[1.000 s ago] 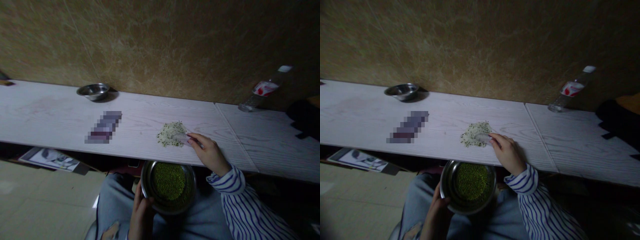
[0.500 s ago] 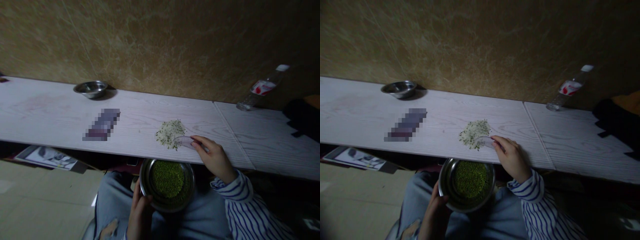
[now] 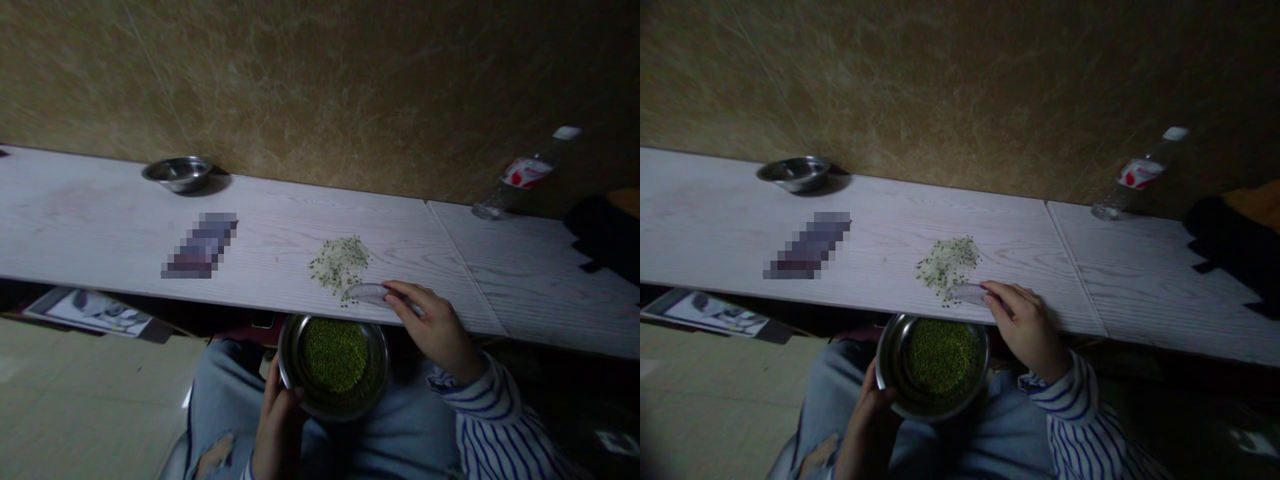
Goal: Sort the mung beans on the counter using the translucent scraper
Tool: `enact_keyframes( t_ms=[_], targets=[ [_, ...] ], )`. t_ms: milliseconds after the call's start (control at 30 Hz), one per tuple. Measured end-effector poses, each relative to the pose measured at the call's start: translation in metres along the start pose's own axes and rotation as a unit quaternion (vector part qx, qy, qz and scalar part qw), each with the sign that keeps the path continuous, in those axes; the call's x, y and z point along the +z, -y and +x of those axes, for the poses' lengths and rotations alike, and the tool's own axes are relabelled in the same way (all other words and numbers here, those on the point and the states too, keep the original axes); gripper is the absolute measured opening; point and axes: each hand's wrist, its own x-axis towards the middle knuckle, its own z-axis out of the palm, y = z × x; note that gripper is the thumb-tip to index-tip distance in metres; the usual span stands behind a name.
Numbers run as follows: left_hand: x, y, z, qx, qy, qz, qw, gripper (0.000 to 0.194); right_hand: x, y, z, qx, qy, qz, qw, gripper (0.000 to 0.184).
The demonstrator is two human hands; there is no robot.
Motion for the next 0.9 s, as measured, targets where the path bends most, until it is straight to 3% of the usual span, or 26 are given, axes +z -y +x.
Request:
enact_keyframes(
  t_ms=[200,433,900],
  targets=[
    [-0.006,0.002,0.004,-0.001,0.005,0.019,1.0,0.075,-0.009,-0.008,-0.008,0.011,-0.014,-0.013,1.0,0.022],
    [0.001,-0.001,-0.001,-0.006,-0.001,0.009,1.0,0.073,-0.015,-0.013,-0.016,0.013,-0.014,-0.028,0.999,0.021],
    [0.006,-0.004,-0.002,-0.013,0.01,0.005,1.0,0.064,-0.016,0.0,-0.021,0.005,0.011,-0.026,1.0,0.021]
  ],
)
